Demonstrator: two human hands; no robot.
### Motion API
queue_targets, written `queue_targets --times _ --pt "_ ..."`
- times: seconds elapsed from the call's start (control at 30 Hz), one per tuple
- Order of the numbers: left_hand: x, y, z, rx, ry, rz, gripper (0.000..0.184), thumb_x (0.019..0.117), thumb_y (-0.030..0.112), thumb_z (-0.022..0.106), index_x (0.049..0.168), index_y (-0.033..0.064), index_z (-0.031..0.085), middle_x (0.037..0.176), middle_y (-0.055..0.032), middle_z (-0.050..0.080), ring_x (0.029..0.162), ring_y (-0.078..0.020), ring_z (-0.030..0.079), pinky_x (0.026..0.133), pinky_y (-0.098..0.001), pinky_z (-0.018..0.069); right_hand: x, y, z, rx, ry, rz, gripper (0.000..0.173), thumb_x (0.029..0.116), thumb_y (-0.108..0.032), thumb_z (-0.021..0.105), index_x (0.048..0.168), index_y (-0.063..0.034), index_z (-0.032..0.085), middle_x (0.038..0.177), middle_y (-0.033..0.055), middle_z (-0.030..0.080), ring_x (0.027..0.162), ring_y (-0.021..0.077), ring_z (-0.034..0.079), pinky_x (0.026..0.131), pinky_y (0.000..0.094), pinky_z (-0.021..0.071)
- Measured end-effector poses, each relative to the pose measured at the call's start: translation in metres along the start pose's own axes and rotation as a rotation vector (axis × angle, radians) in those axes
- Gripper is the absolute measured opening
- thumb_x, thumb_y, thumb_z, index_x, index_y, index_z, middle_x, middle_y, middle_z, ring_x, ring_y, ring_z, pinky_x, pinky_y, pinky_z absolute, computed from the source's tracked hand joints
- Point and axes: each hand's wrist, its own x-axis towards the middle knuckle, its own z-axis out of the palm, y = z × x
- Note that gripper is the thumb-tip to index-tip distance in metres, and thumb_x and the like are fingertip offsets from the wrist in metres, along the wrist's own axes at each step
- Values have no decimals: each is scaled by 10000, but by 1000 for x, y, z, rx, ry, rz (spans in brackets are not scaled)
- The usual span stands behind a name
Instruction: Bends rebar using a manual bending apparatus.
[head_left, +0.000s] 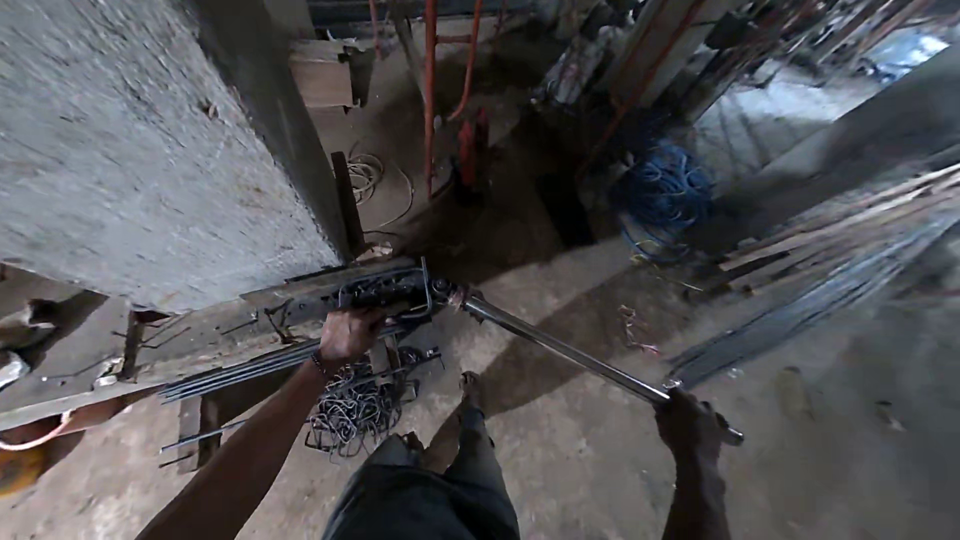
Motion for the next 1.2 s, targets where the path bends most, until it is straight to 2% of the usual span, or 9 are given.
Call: queue_targets --times 0.1,0.23,0.33,0.4,0.63,0.77,0.93,1.07,1.2 --pt "4 2 -4 -6 -51 -11 379 1038 393 500 1049 121 764 923 -152 753 844 -396 734 715 -636 557 -1 2 0 -2 15 -13 237 957 -208 698 1119 -36 715 1189 231 703 1249 447 588 1106 678 357" --pt "3 0 0 -5 6 1 377 1038 406 501 1031 140 769 880 -136 753 791 -382 735 670 -621 559 30 -6 -13 -20 -20 -56 231 968 -192 675 1136 -39 720 1206 231 699 1266 447 579 1099 680 364" --pt "-2 -4 6 20 45 36 372 1031 397 506 1018 137 773 857 -132 749 759 -374 731 642 -602 559 -16 -6 -7 -11 -16 3 269 967 -191 682 1166 -12 707 1214 261 690 1260 472 581 1102 693 364" --pt "0 -6 6 30 54 60 389 1037 402 490 1016 128 766 844 -138 741 745 -376 725 630 -594 559 -41 -5 0 -1 30 36 234 948 -172 704 1115 -8 717 1172 256 701 1221 485 596 1070 705 379" --pt "-3 -4 8 37 61 10 387 1034 383 496 973 112 765 862 -137 744 769 -370 730 646 -586 562 22 -3 -4 -2 8 -56 216 949 -190 702 1099 -36 723 1174 222 709 1236 451 591 1082 688 366" --pt "-6 -8 9 29 29 16 378 1032 387 507 1050 121 775 953 -130 762 837 -374 736 702 -591 571 33 -2 7 58 2 -84 235 950 -194 715 1119 -31 719 1180 246 691 1228 468 587 1084 693 368" --pt "-5 0 -6 63 145 66 379 992 411 594 973 78 774 902 -138 752 806 -337 741 707 -523 596 94 -17 15 -2 -102 -97 301 925 -269 762 1157 -80 727 1302 276 630 1329 498 498 1083 710 362" --pt "5 11 -24 87 281 -19 318 1014 338 578 949 86 760 872 -115 750 827 -289 740 791 -472 596 170 -48 -3 50 16 -174 283 943 -189 721 1200 -70 718 1392 312 566 1368 545 442 1119 749 285" --pt "20 22 -40 225 509 -22 302 1025 334 577 946 105 757 832 -99 749 760 -252 733 716 -410 592 274 -104 -40 18 23 -333 308 965 -164 690 1259 -70 692 1399 283 580 1394 513 437 1162 724 251"
